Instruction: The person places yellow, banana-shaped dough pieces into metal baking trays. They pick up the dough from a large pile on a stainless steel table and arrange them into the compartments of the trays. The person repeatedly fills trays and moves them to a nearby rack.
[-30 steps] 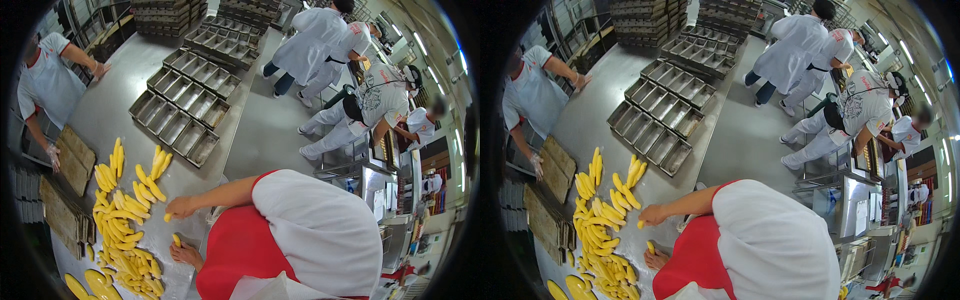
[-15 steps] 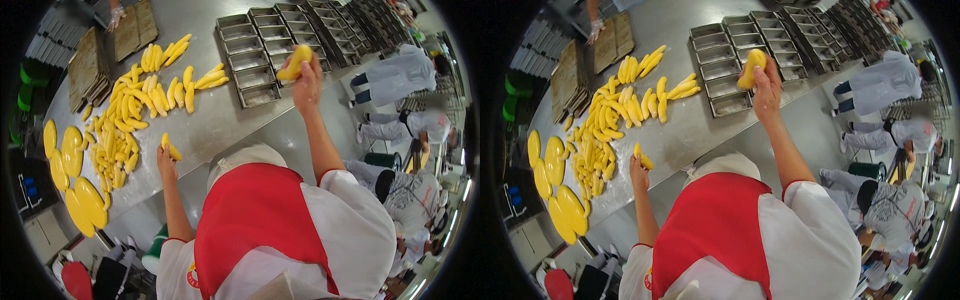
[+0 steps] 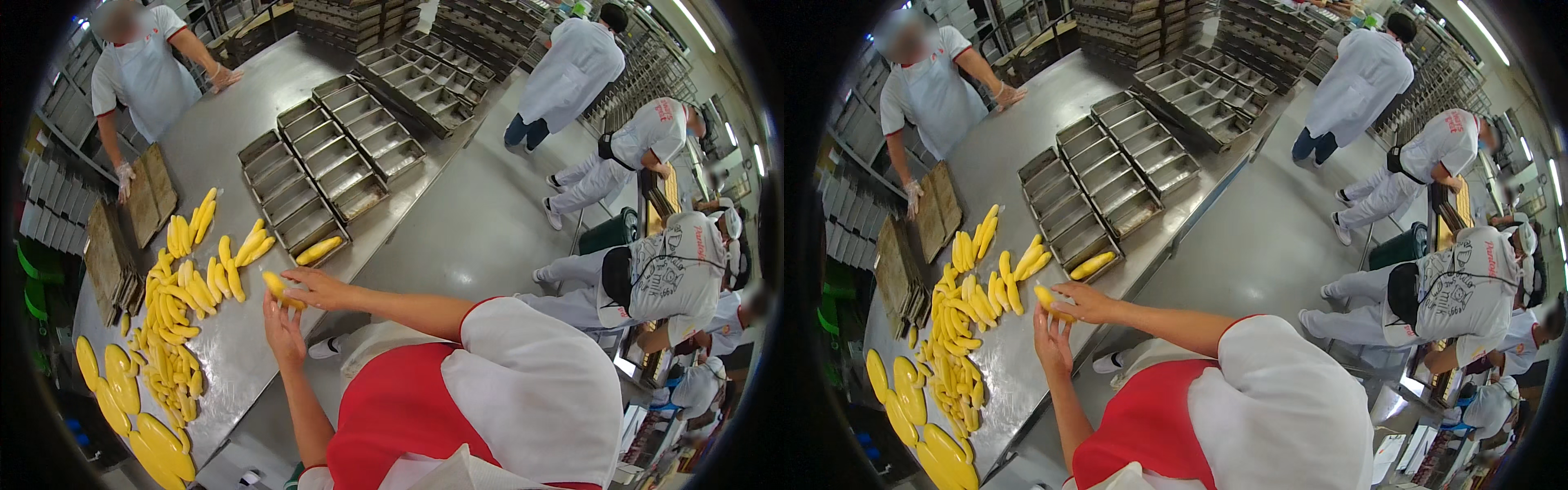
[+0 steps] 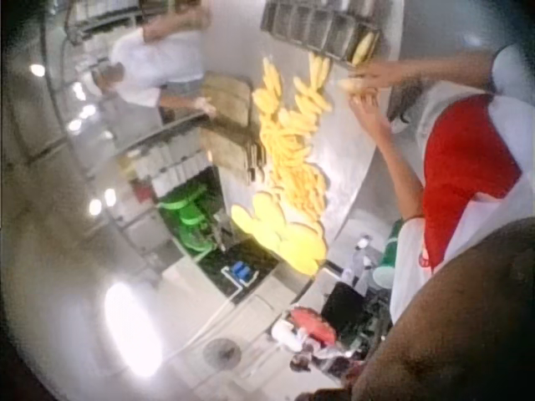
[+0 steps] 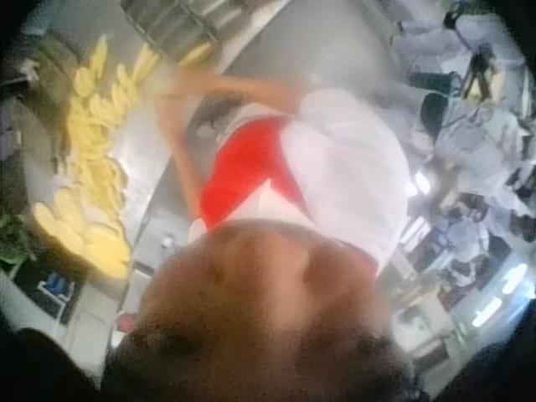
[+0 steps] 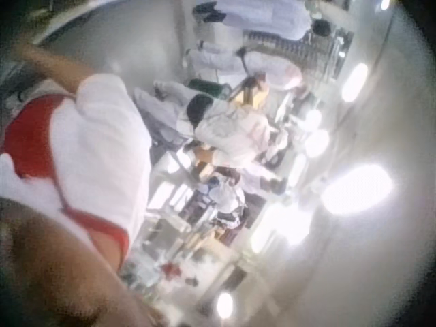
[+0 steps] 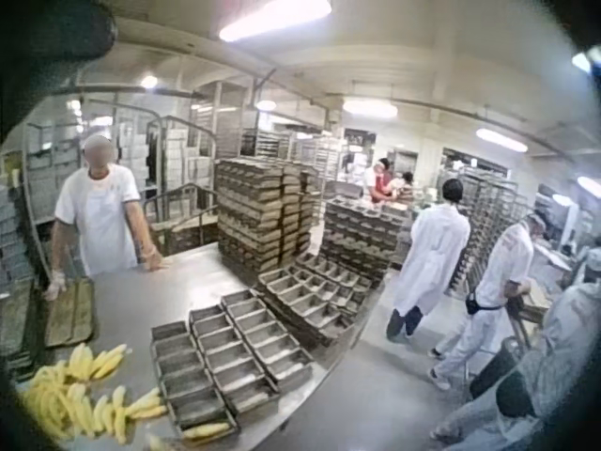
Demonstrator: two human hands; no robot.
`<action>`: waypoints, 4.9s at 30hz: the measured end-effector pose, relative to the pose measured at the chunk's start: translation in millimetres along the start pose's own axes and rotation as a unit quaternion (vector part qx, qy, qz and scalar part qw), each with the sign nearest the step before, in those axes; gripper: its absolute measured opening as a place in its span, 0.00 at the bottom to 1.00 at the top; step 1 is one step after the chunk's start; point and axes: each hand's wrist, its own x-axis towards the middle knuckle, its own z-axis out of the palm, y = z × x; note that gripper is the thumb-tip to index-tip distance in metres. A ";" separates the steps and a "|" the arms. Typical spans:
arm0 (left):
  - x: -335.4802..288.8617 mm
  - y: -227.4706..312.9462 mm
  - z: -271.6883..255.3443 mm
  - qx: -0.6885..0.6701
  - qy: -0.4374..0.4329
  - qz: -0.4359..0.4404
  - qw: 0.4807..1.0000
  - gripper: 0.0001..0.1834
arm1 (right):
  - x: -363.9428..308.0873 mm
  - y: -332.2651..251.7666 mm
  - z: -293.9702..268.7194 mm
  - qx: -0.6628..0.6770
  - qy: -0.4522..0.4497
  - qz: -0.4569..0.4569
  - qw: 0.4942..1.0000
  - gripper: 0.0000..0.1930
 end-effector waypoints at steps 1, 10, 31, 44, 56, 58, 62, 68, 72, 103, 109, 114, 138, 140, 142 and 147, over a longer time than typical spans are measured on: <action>-2.4 16.9 25.5 -0.019 -0.047 0.023 0.998 0.30 | 3.4 -10.3 -5.1 0.106 0.020 0.029 0.994 0.25; -50.0 42.1 -42.3 0.202 0.033 0.031 0.978 0.27 | 29.5 -92.1 -129.4 0.231 0.219 -0.085 0.944 0.25; -72.6 40.0 -246.5 0.166 0.268 -0.023 0.949 0.23 | 208.0 2.0 158.4 -0.242 -0.154 -0.170 0.943 0.17; -73.6 100.4 -382.1 0.074 0.407 0.023 0.910 0.19 | 357.1 34.2 326.9 -0.342 -0.079 -0.066 0.934 0.24; 80.5 204.9 -438.9 0.627 0.394 0.240 0.629 0.18 | 228.0 13.6 295.0 -0.080 -0.285 0.117 0.948 0.19; 88.9 204.4 -467.0 0.682 0.356 0.182 0.612 0.20 | 215.1 14.2 262.0 0.108 -0.206 0.278 0.932 0.19; 99.3 199.0 -535.7 0.543 0.383 0.134 0.735 0.23 | 211.0 -20.8 208.5 0.406 -0.099 0.400 0.816 0.19; 53.6 208.1 -468.9 0.040 0.406 0.229 0.884 0.24 | 204.8 -12.0 179.1 0.404 -0.084 0.328 0.850 0.21; 18.3 111.2 -364.4 0.534 0.322 0.044 0.781 0.34 | 185.5 -9.6 201.8 -0.116 -0.211 -0.023 0.970 0.22; 37.1 44.4 -298.6 0.186 0.298 -0.095 0.931 0.23 | 194.9 -62.8 83.6 0.288 -0.054 0.169 0.941 0.20; 86.2 75.6 -175.1 0.050 0.197 -0.075 0.976 0.26 | 210.7 -86.0 -85.9 0.128 0.113 -0.184 0.968 0.23; 129.6 67.3 -67.4 0.048 0.143 -0.083 0.985 0.29 | 181.0 41.9 -83.9 -0.329 0.017 -0.128 0.935 0.24; -235.9 -115.8 -119.8 0.110 0.544 0.072 0.829 0.25 | 190.0 78.2 34.4 -0.240 -0.171 -0.135 0.946 0.20; -301.4 -125.3 -109.2 0.102 0.602 0.045 0.791 0.24 | 147.9 48.8 95.0 -0.182 -0.298 -0.221 0.910 0.19; -365.1 -154.1 -102.7 0.113 0.663 0.030 0.740 0.23 | 81.5 -2.9 144.0 -0.180 -0.395 -0.250 0.866 0.18; -515.9 -307.7 -109.5 0.217 0.810 0.004 0.545 0.22 | -35.4 -4.2 205.5 -0.178 -0.539 -0.295 0.768 0.15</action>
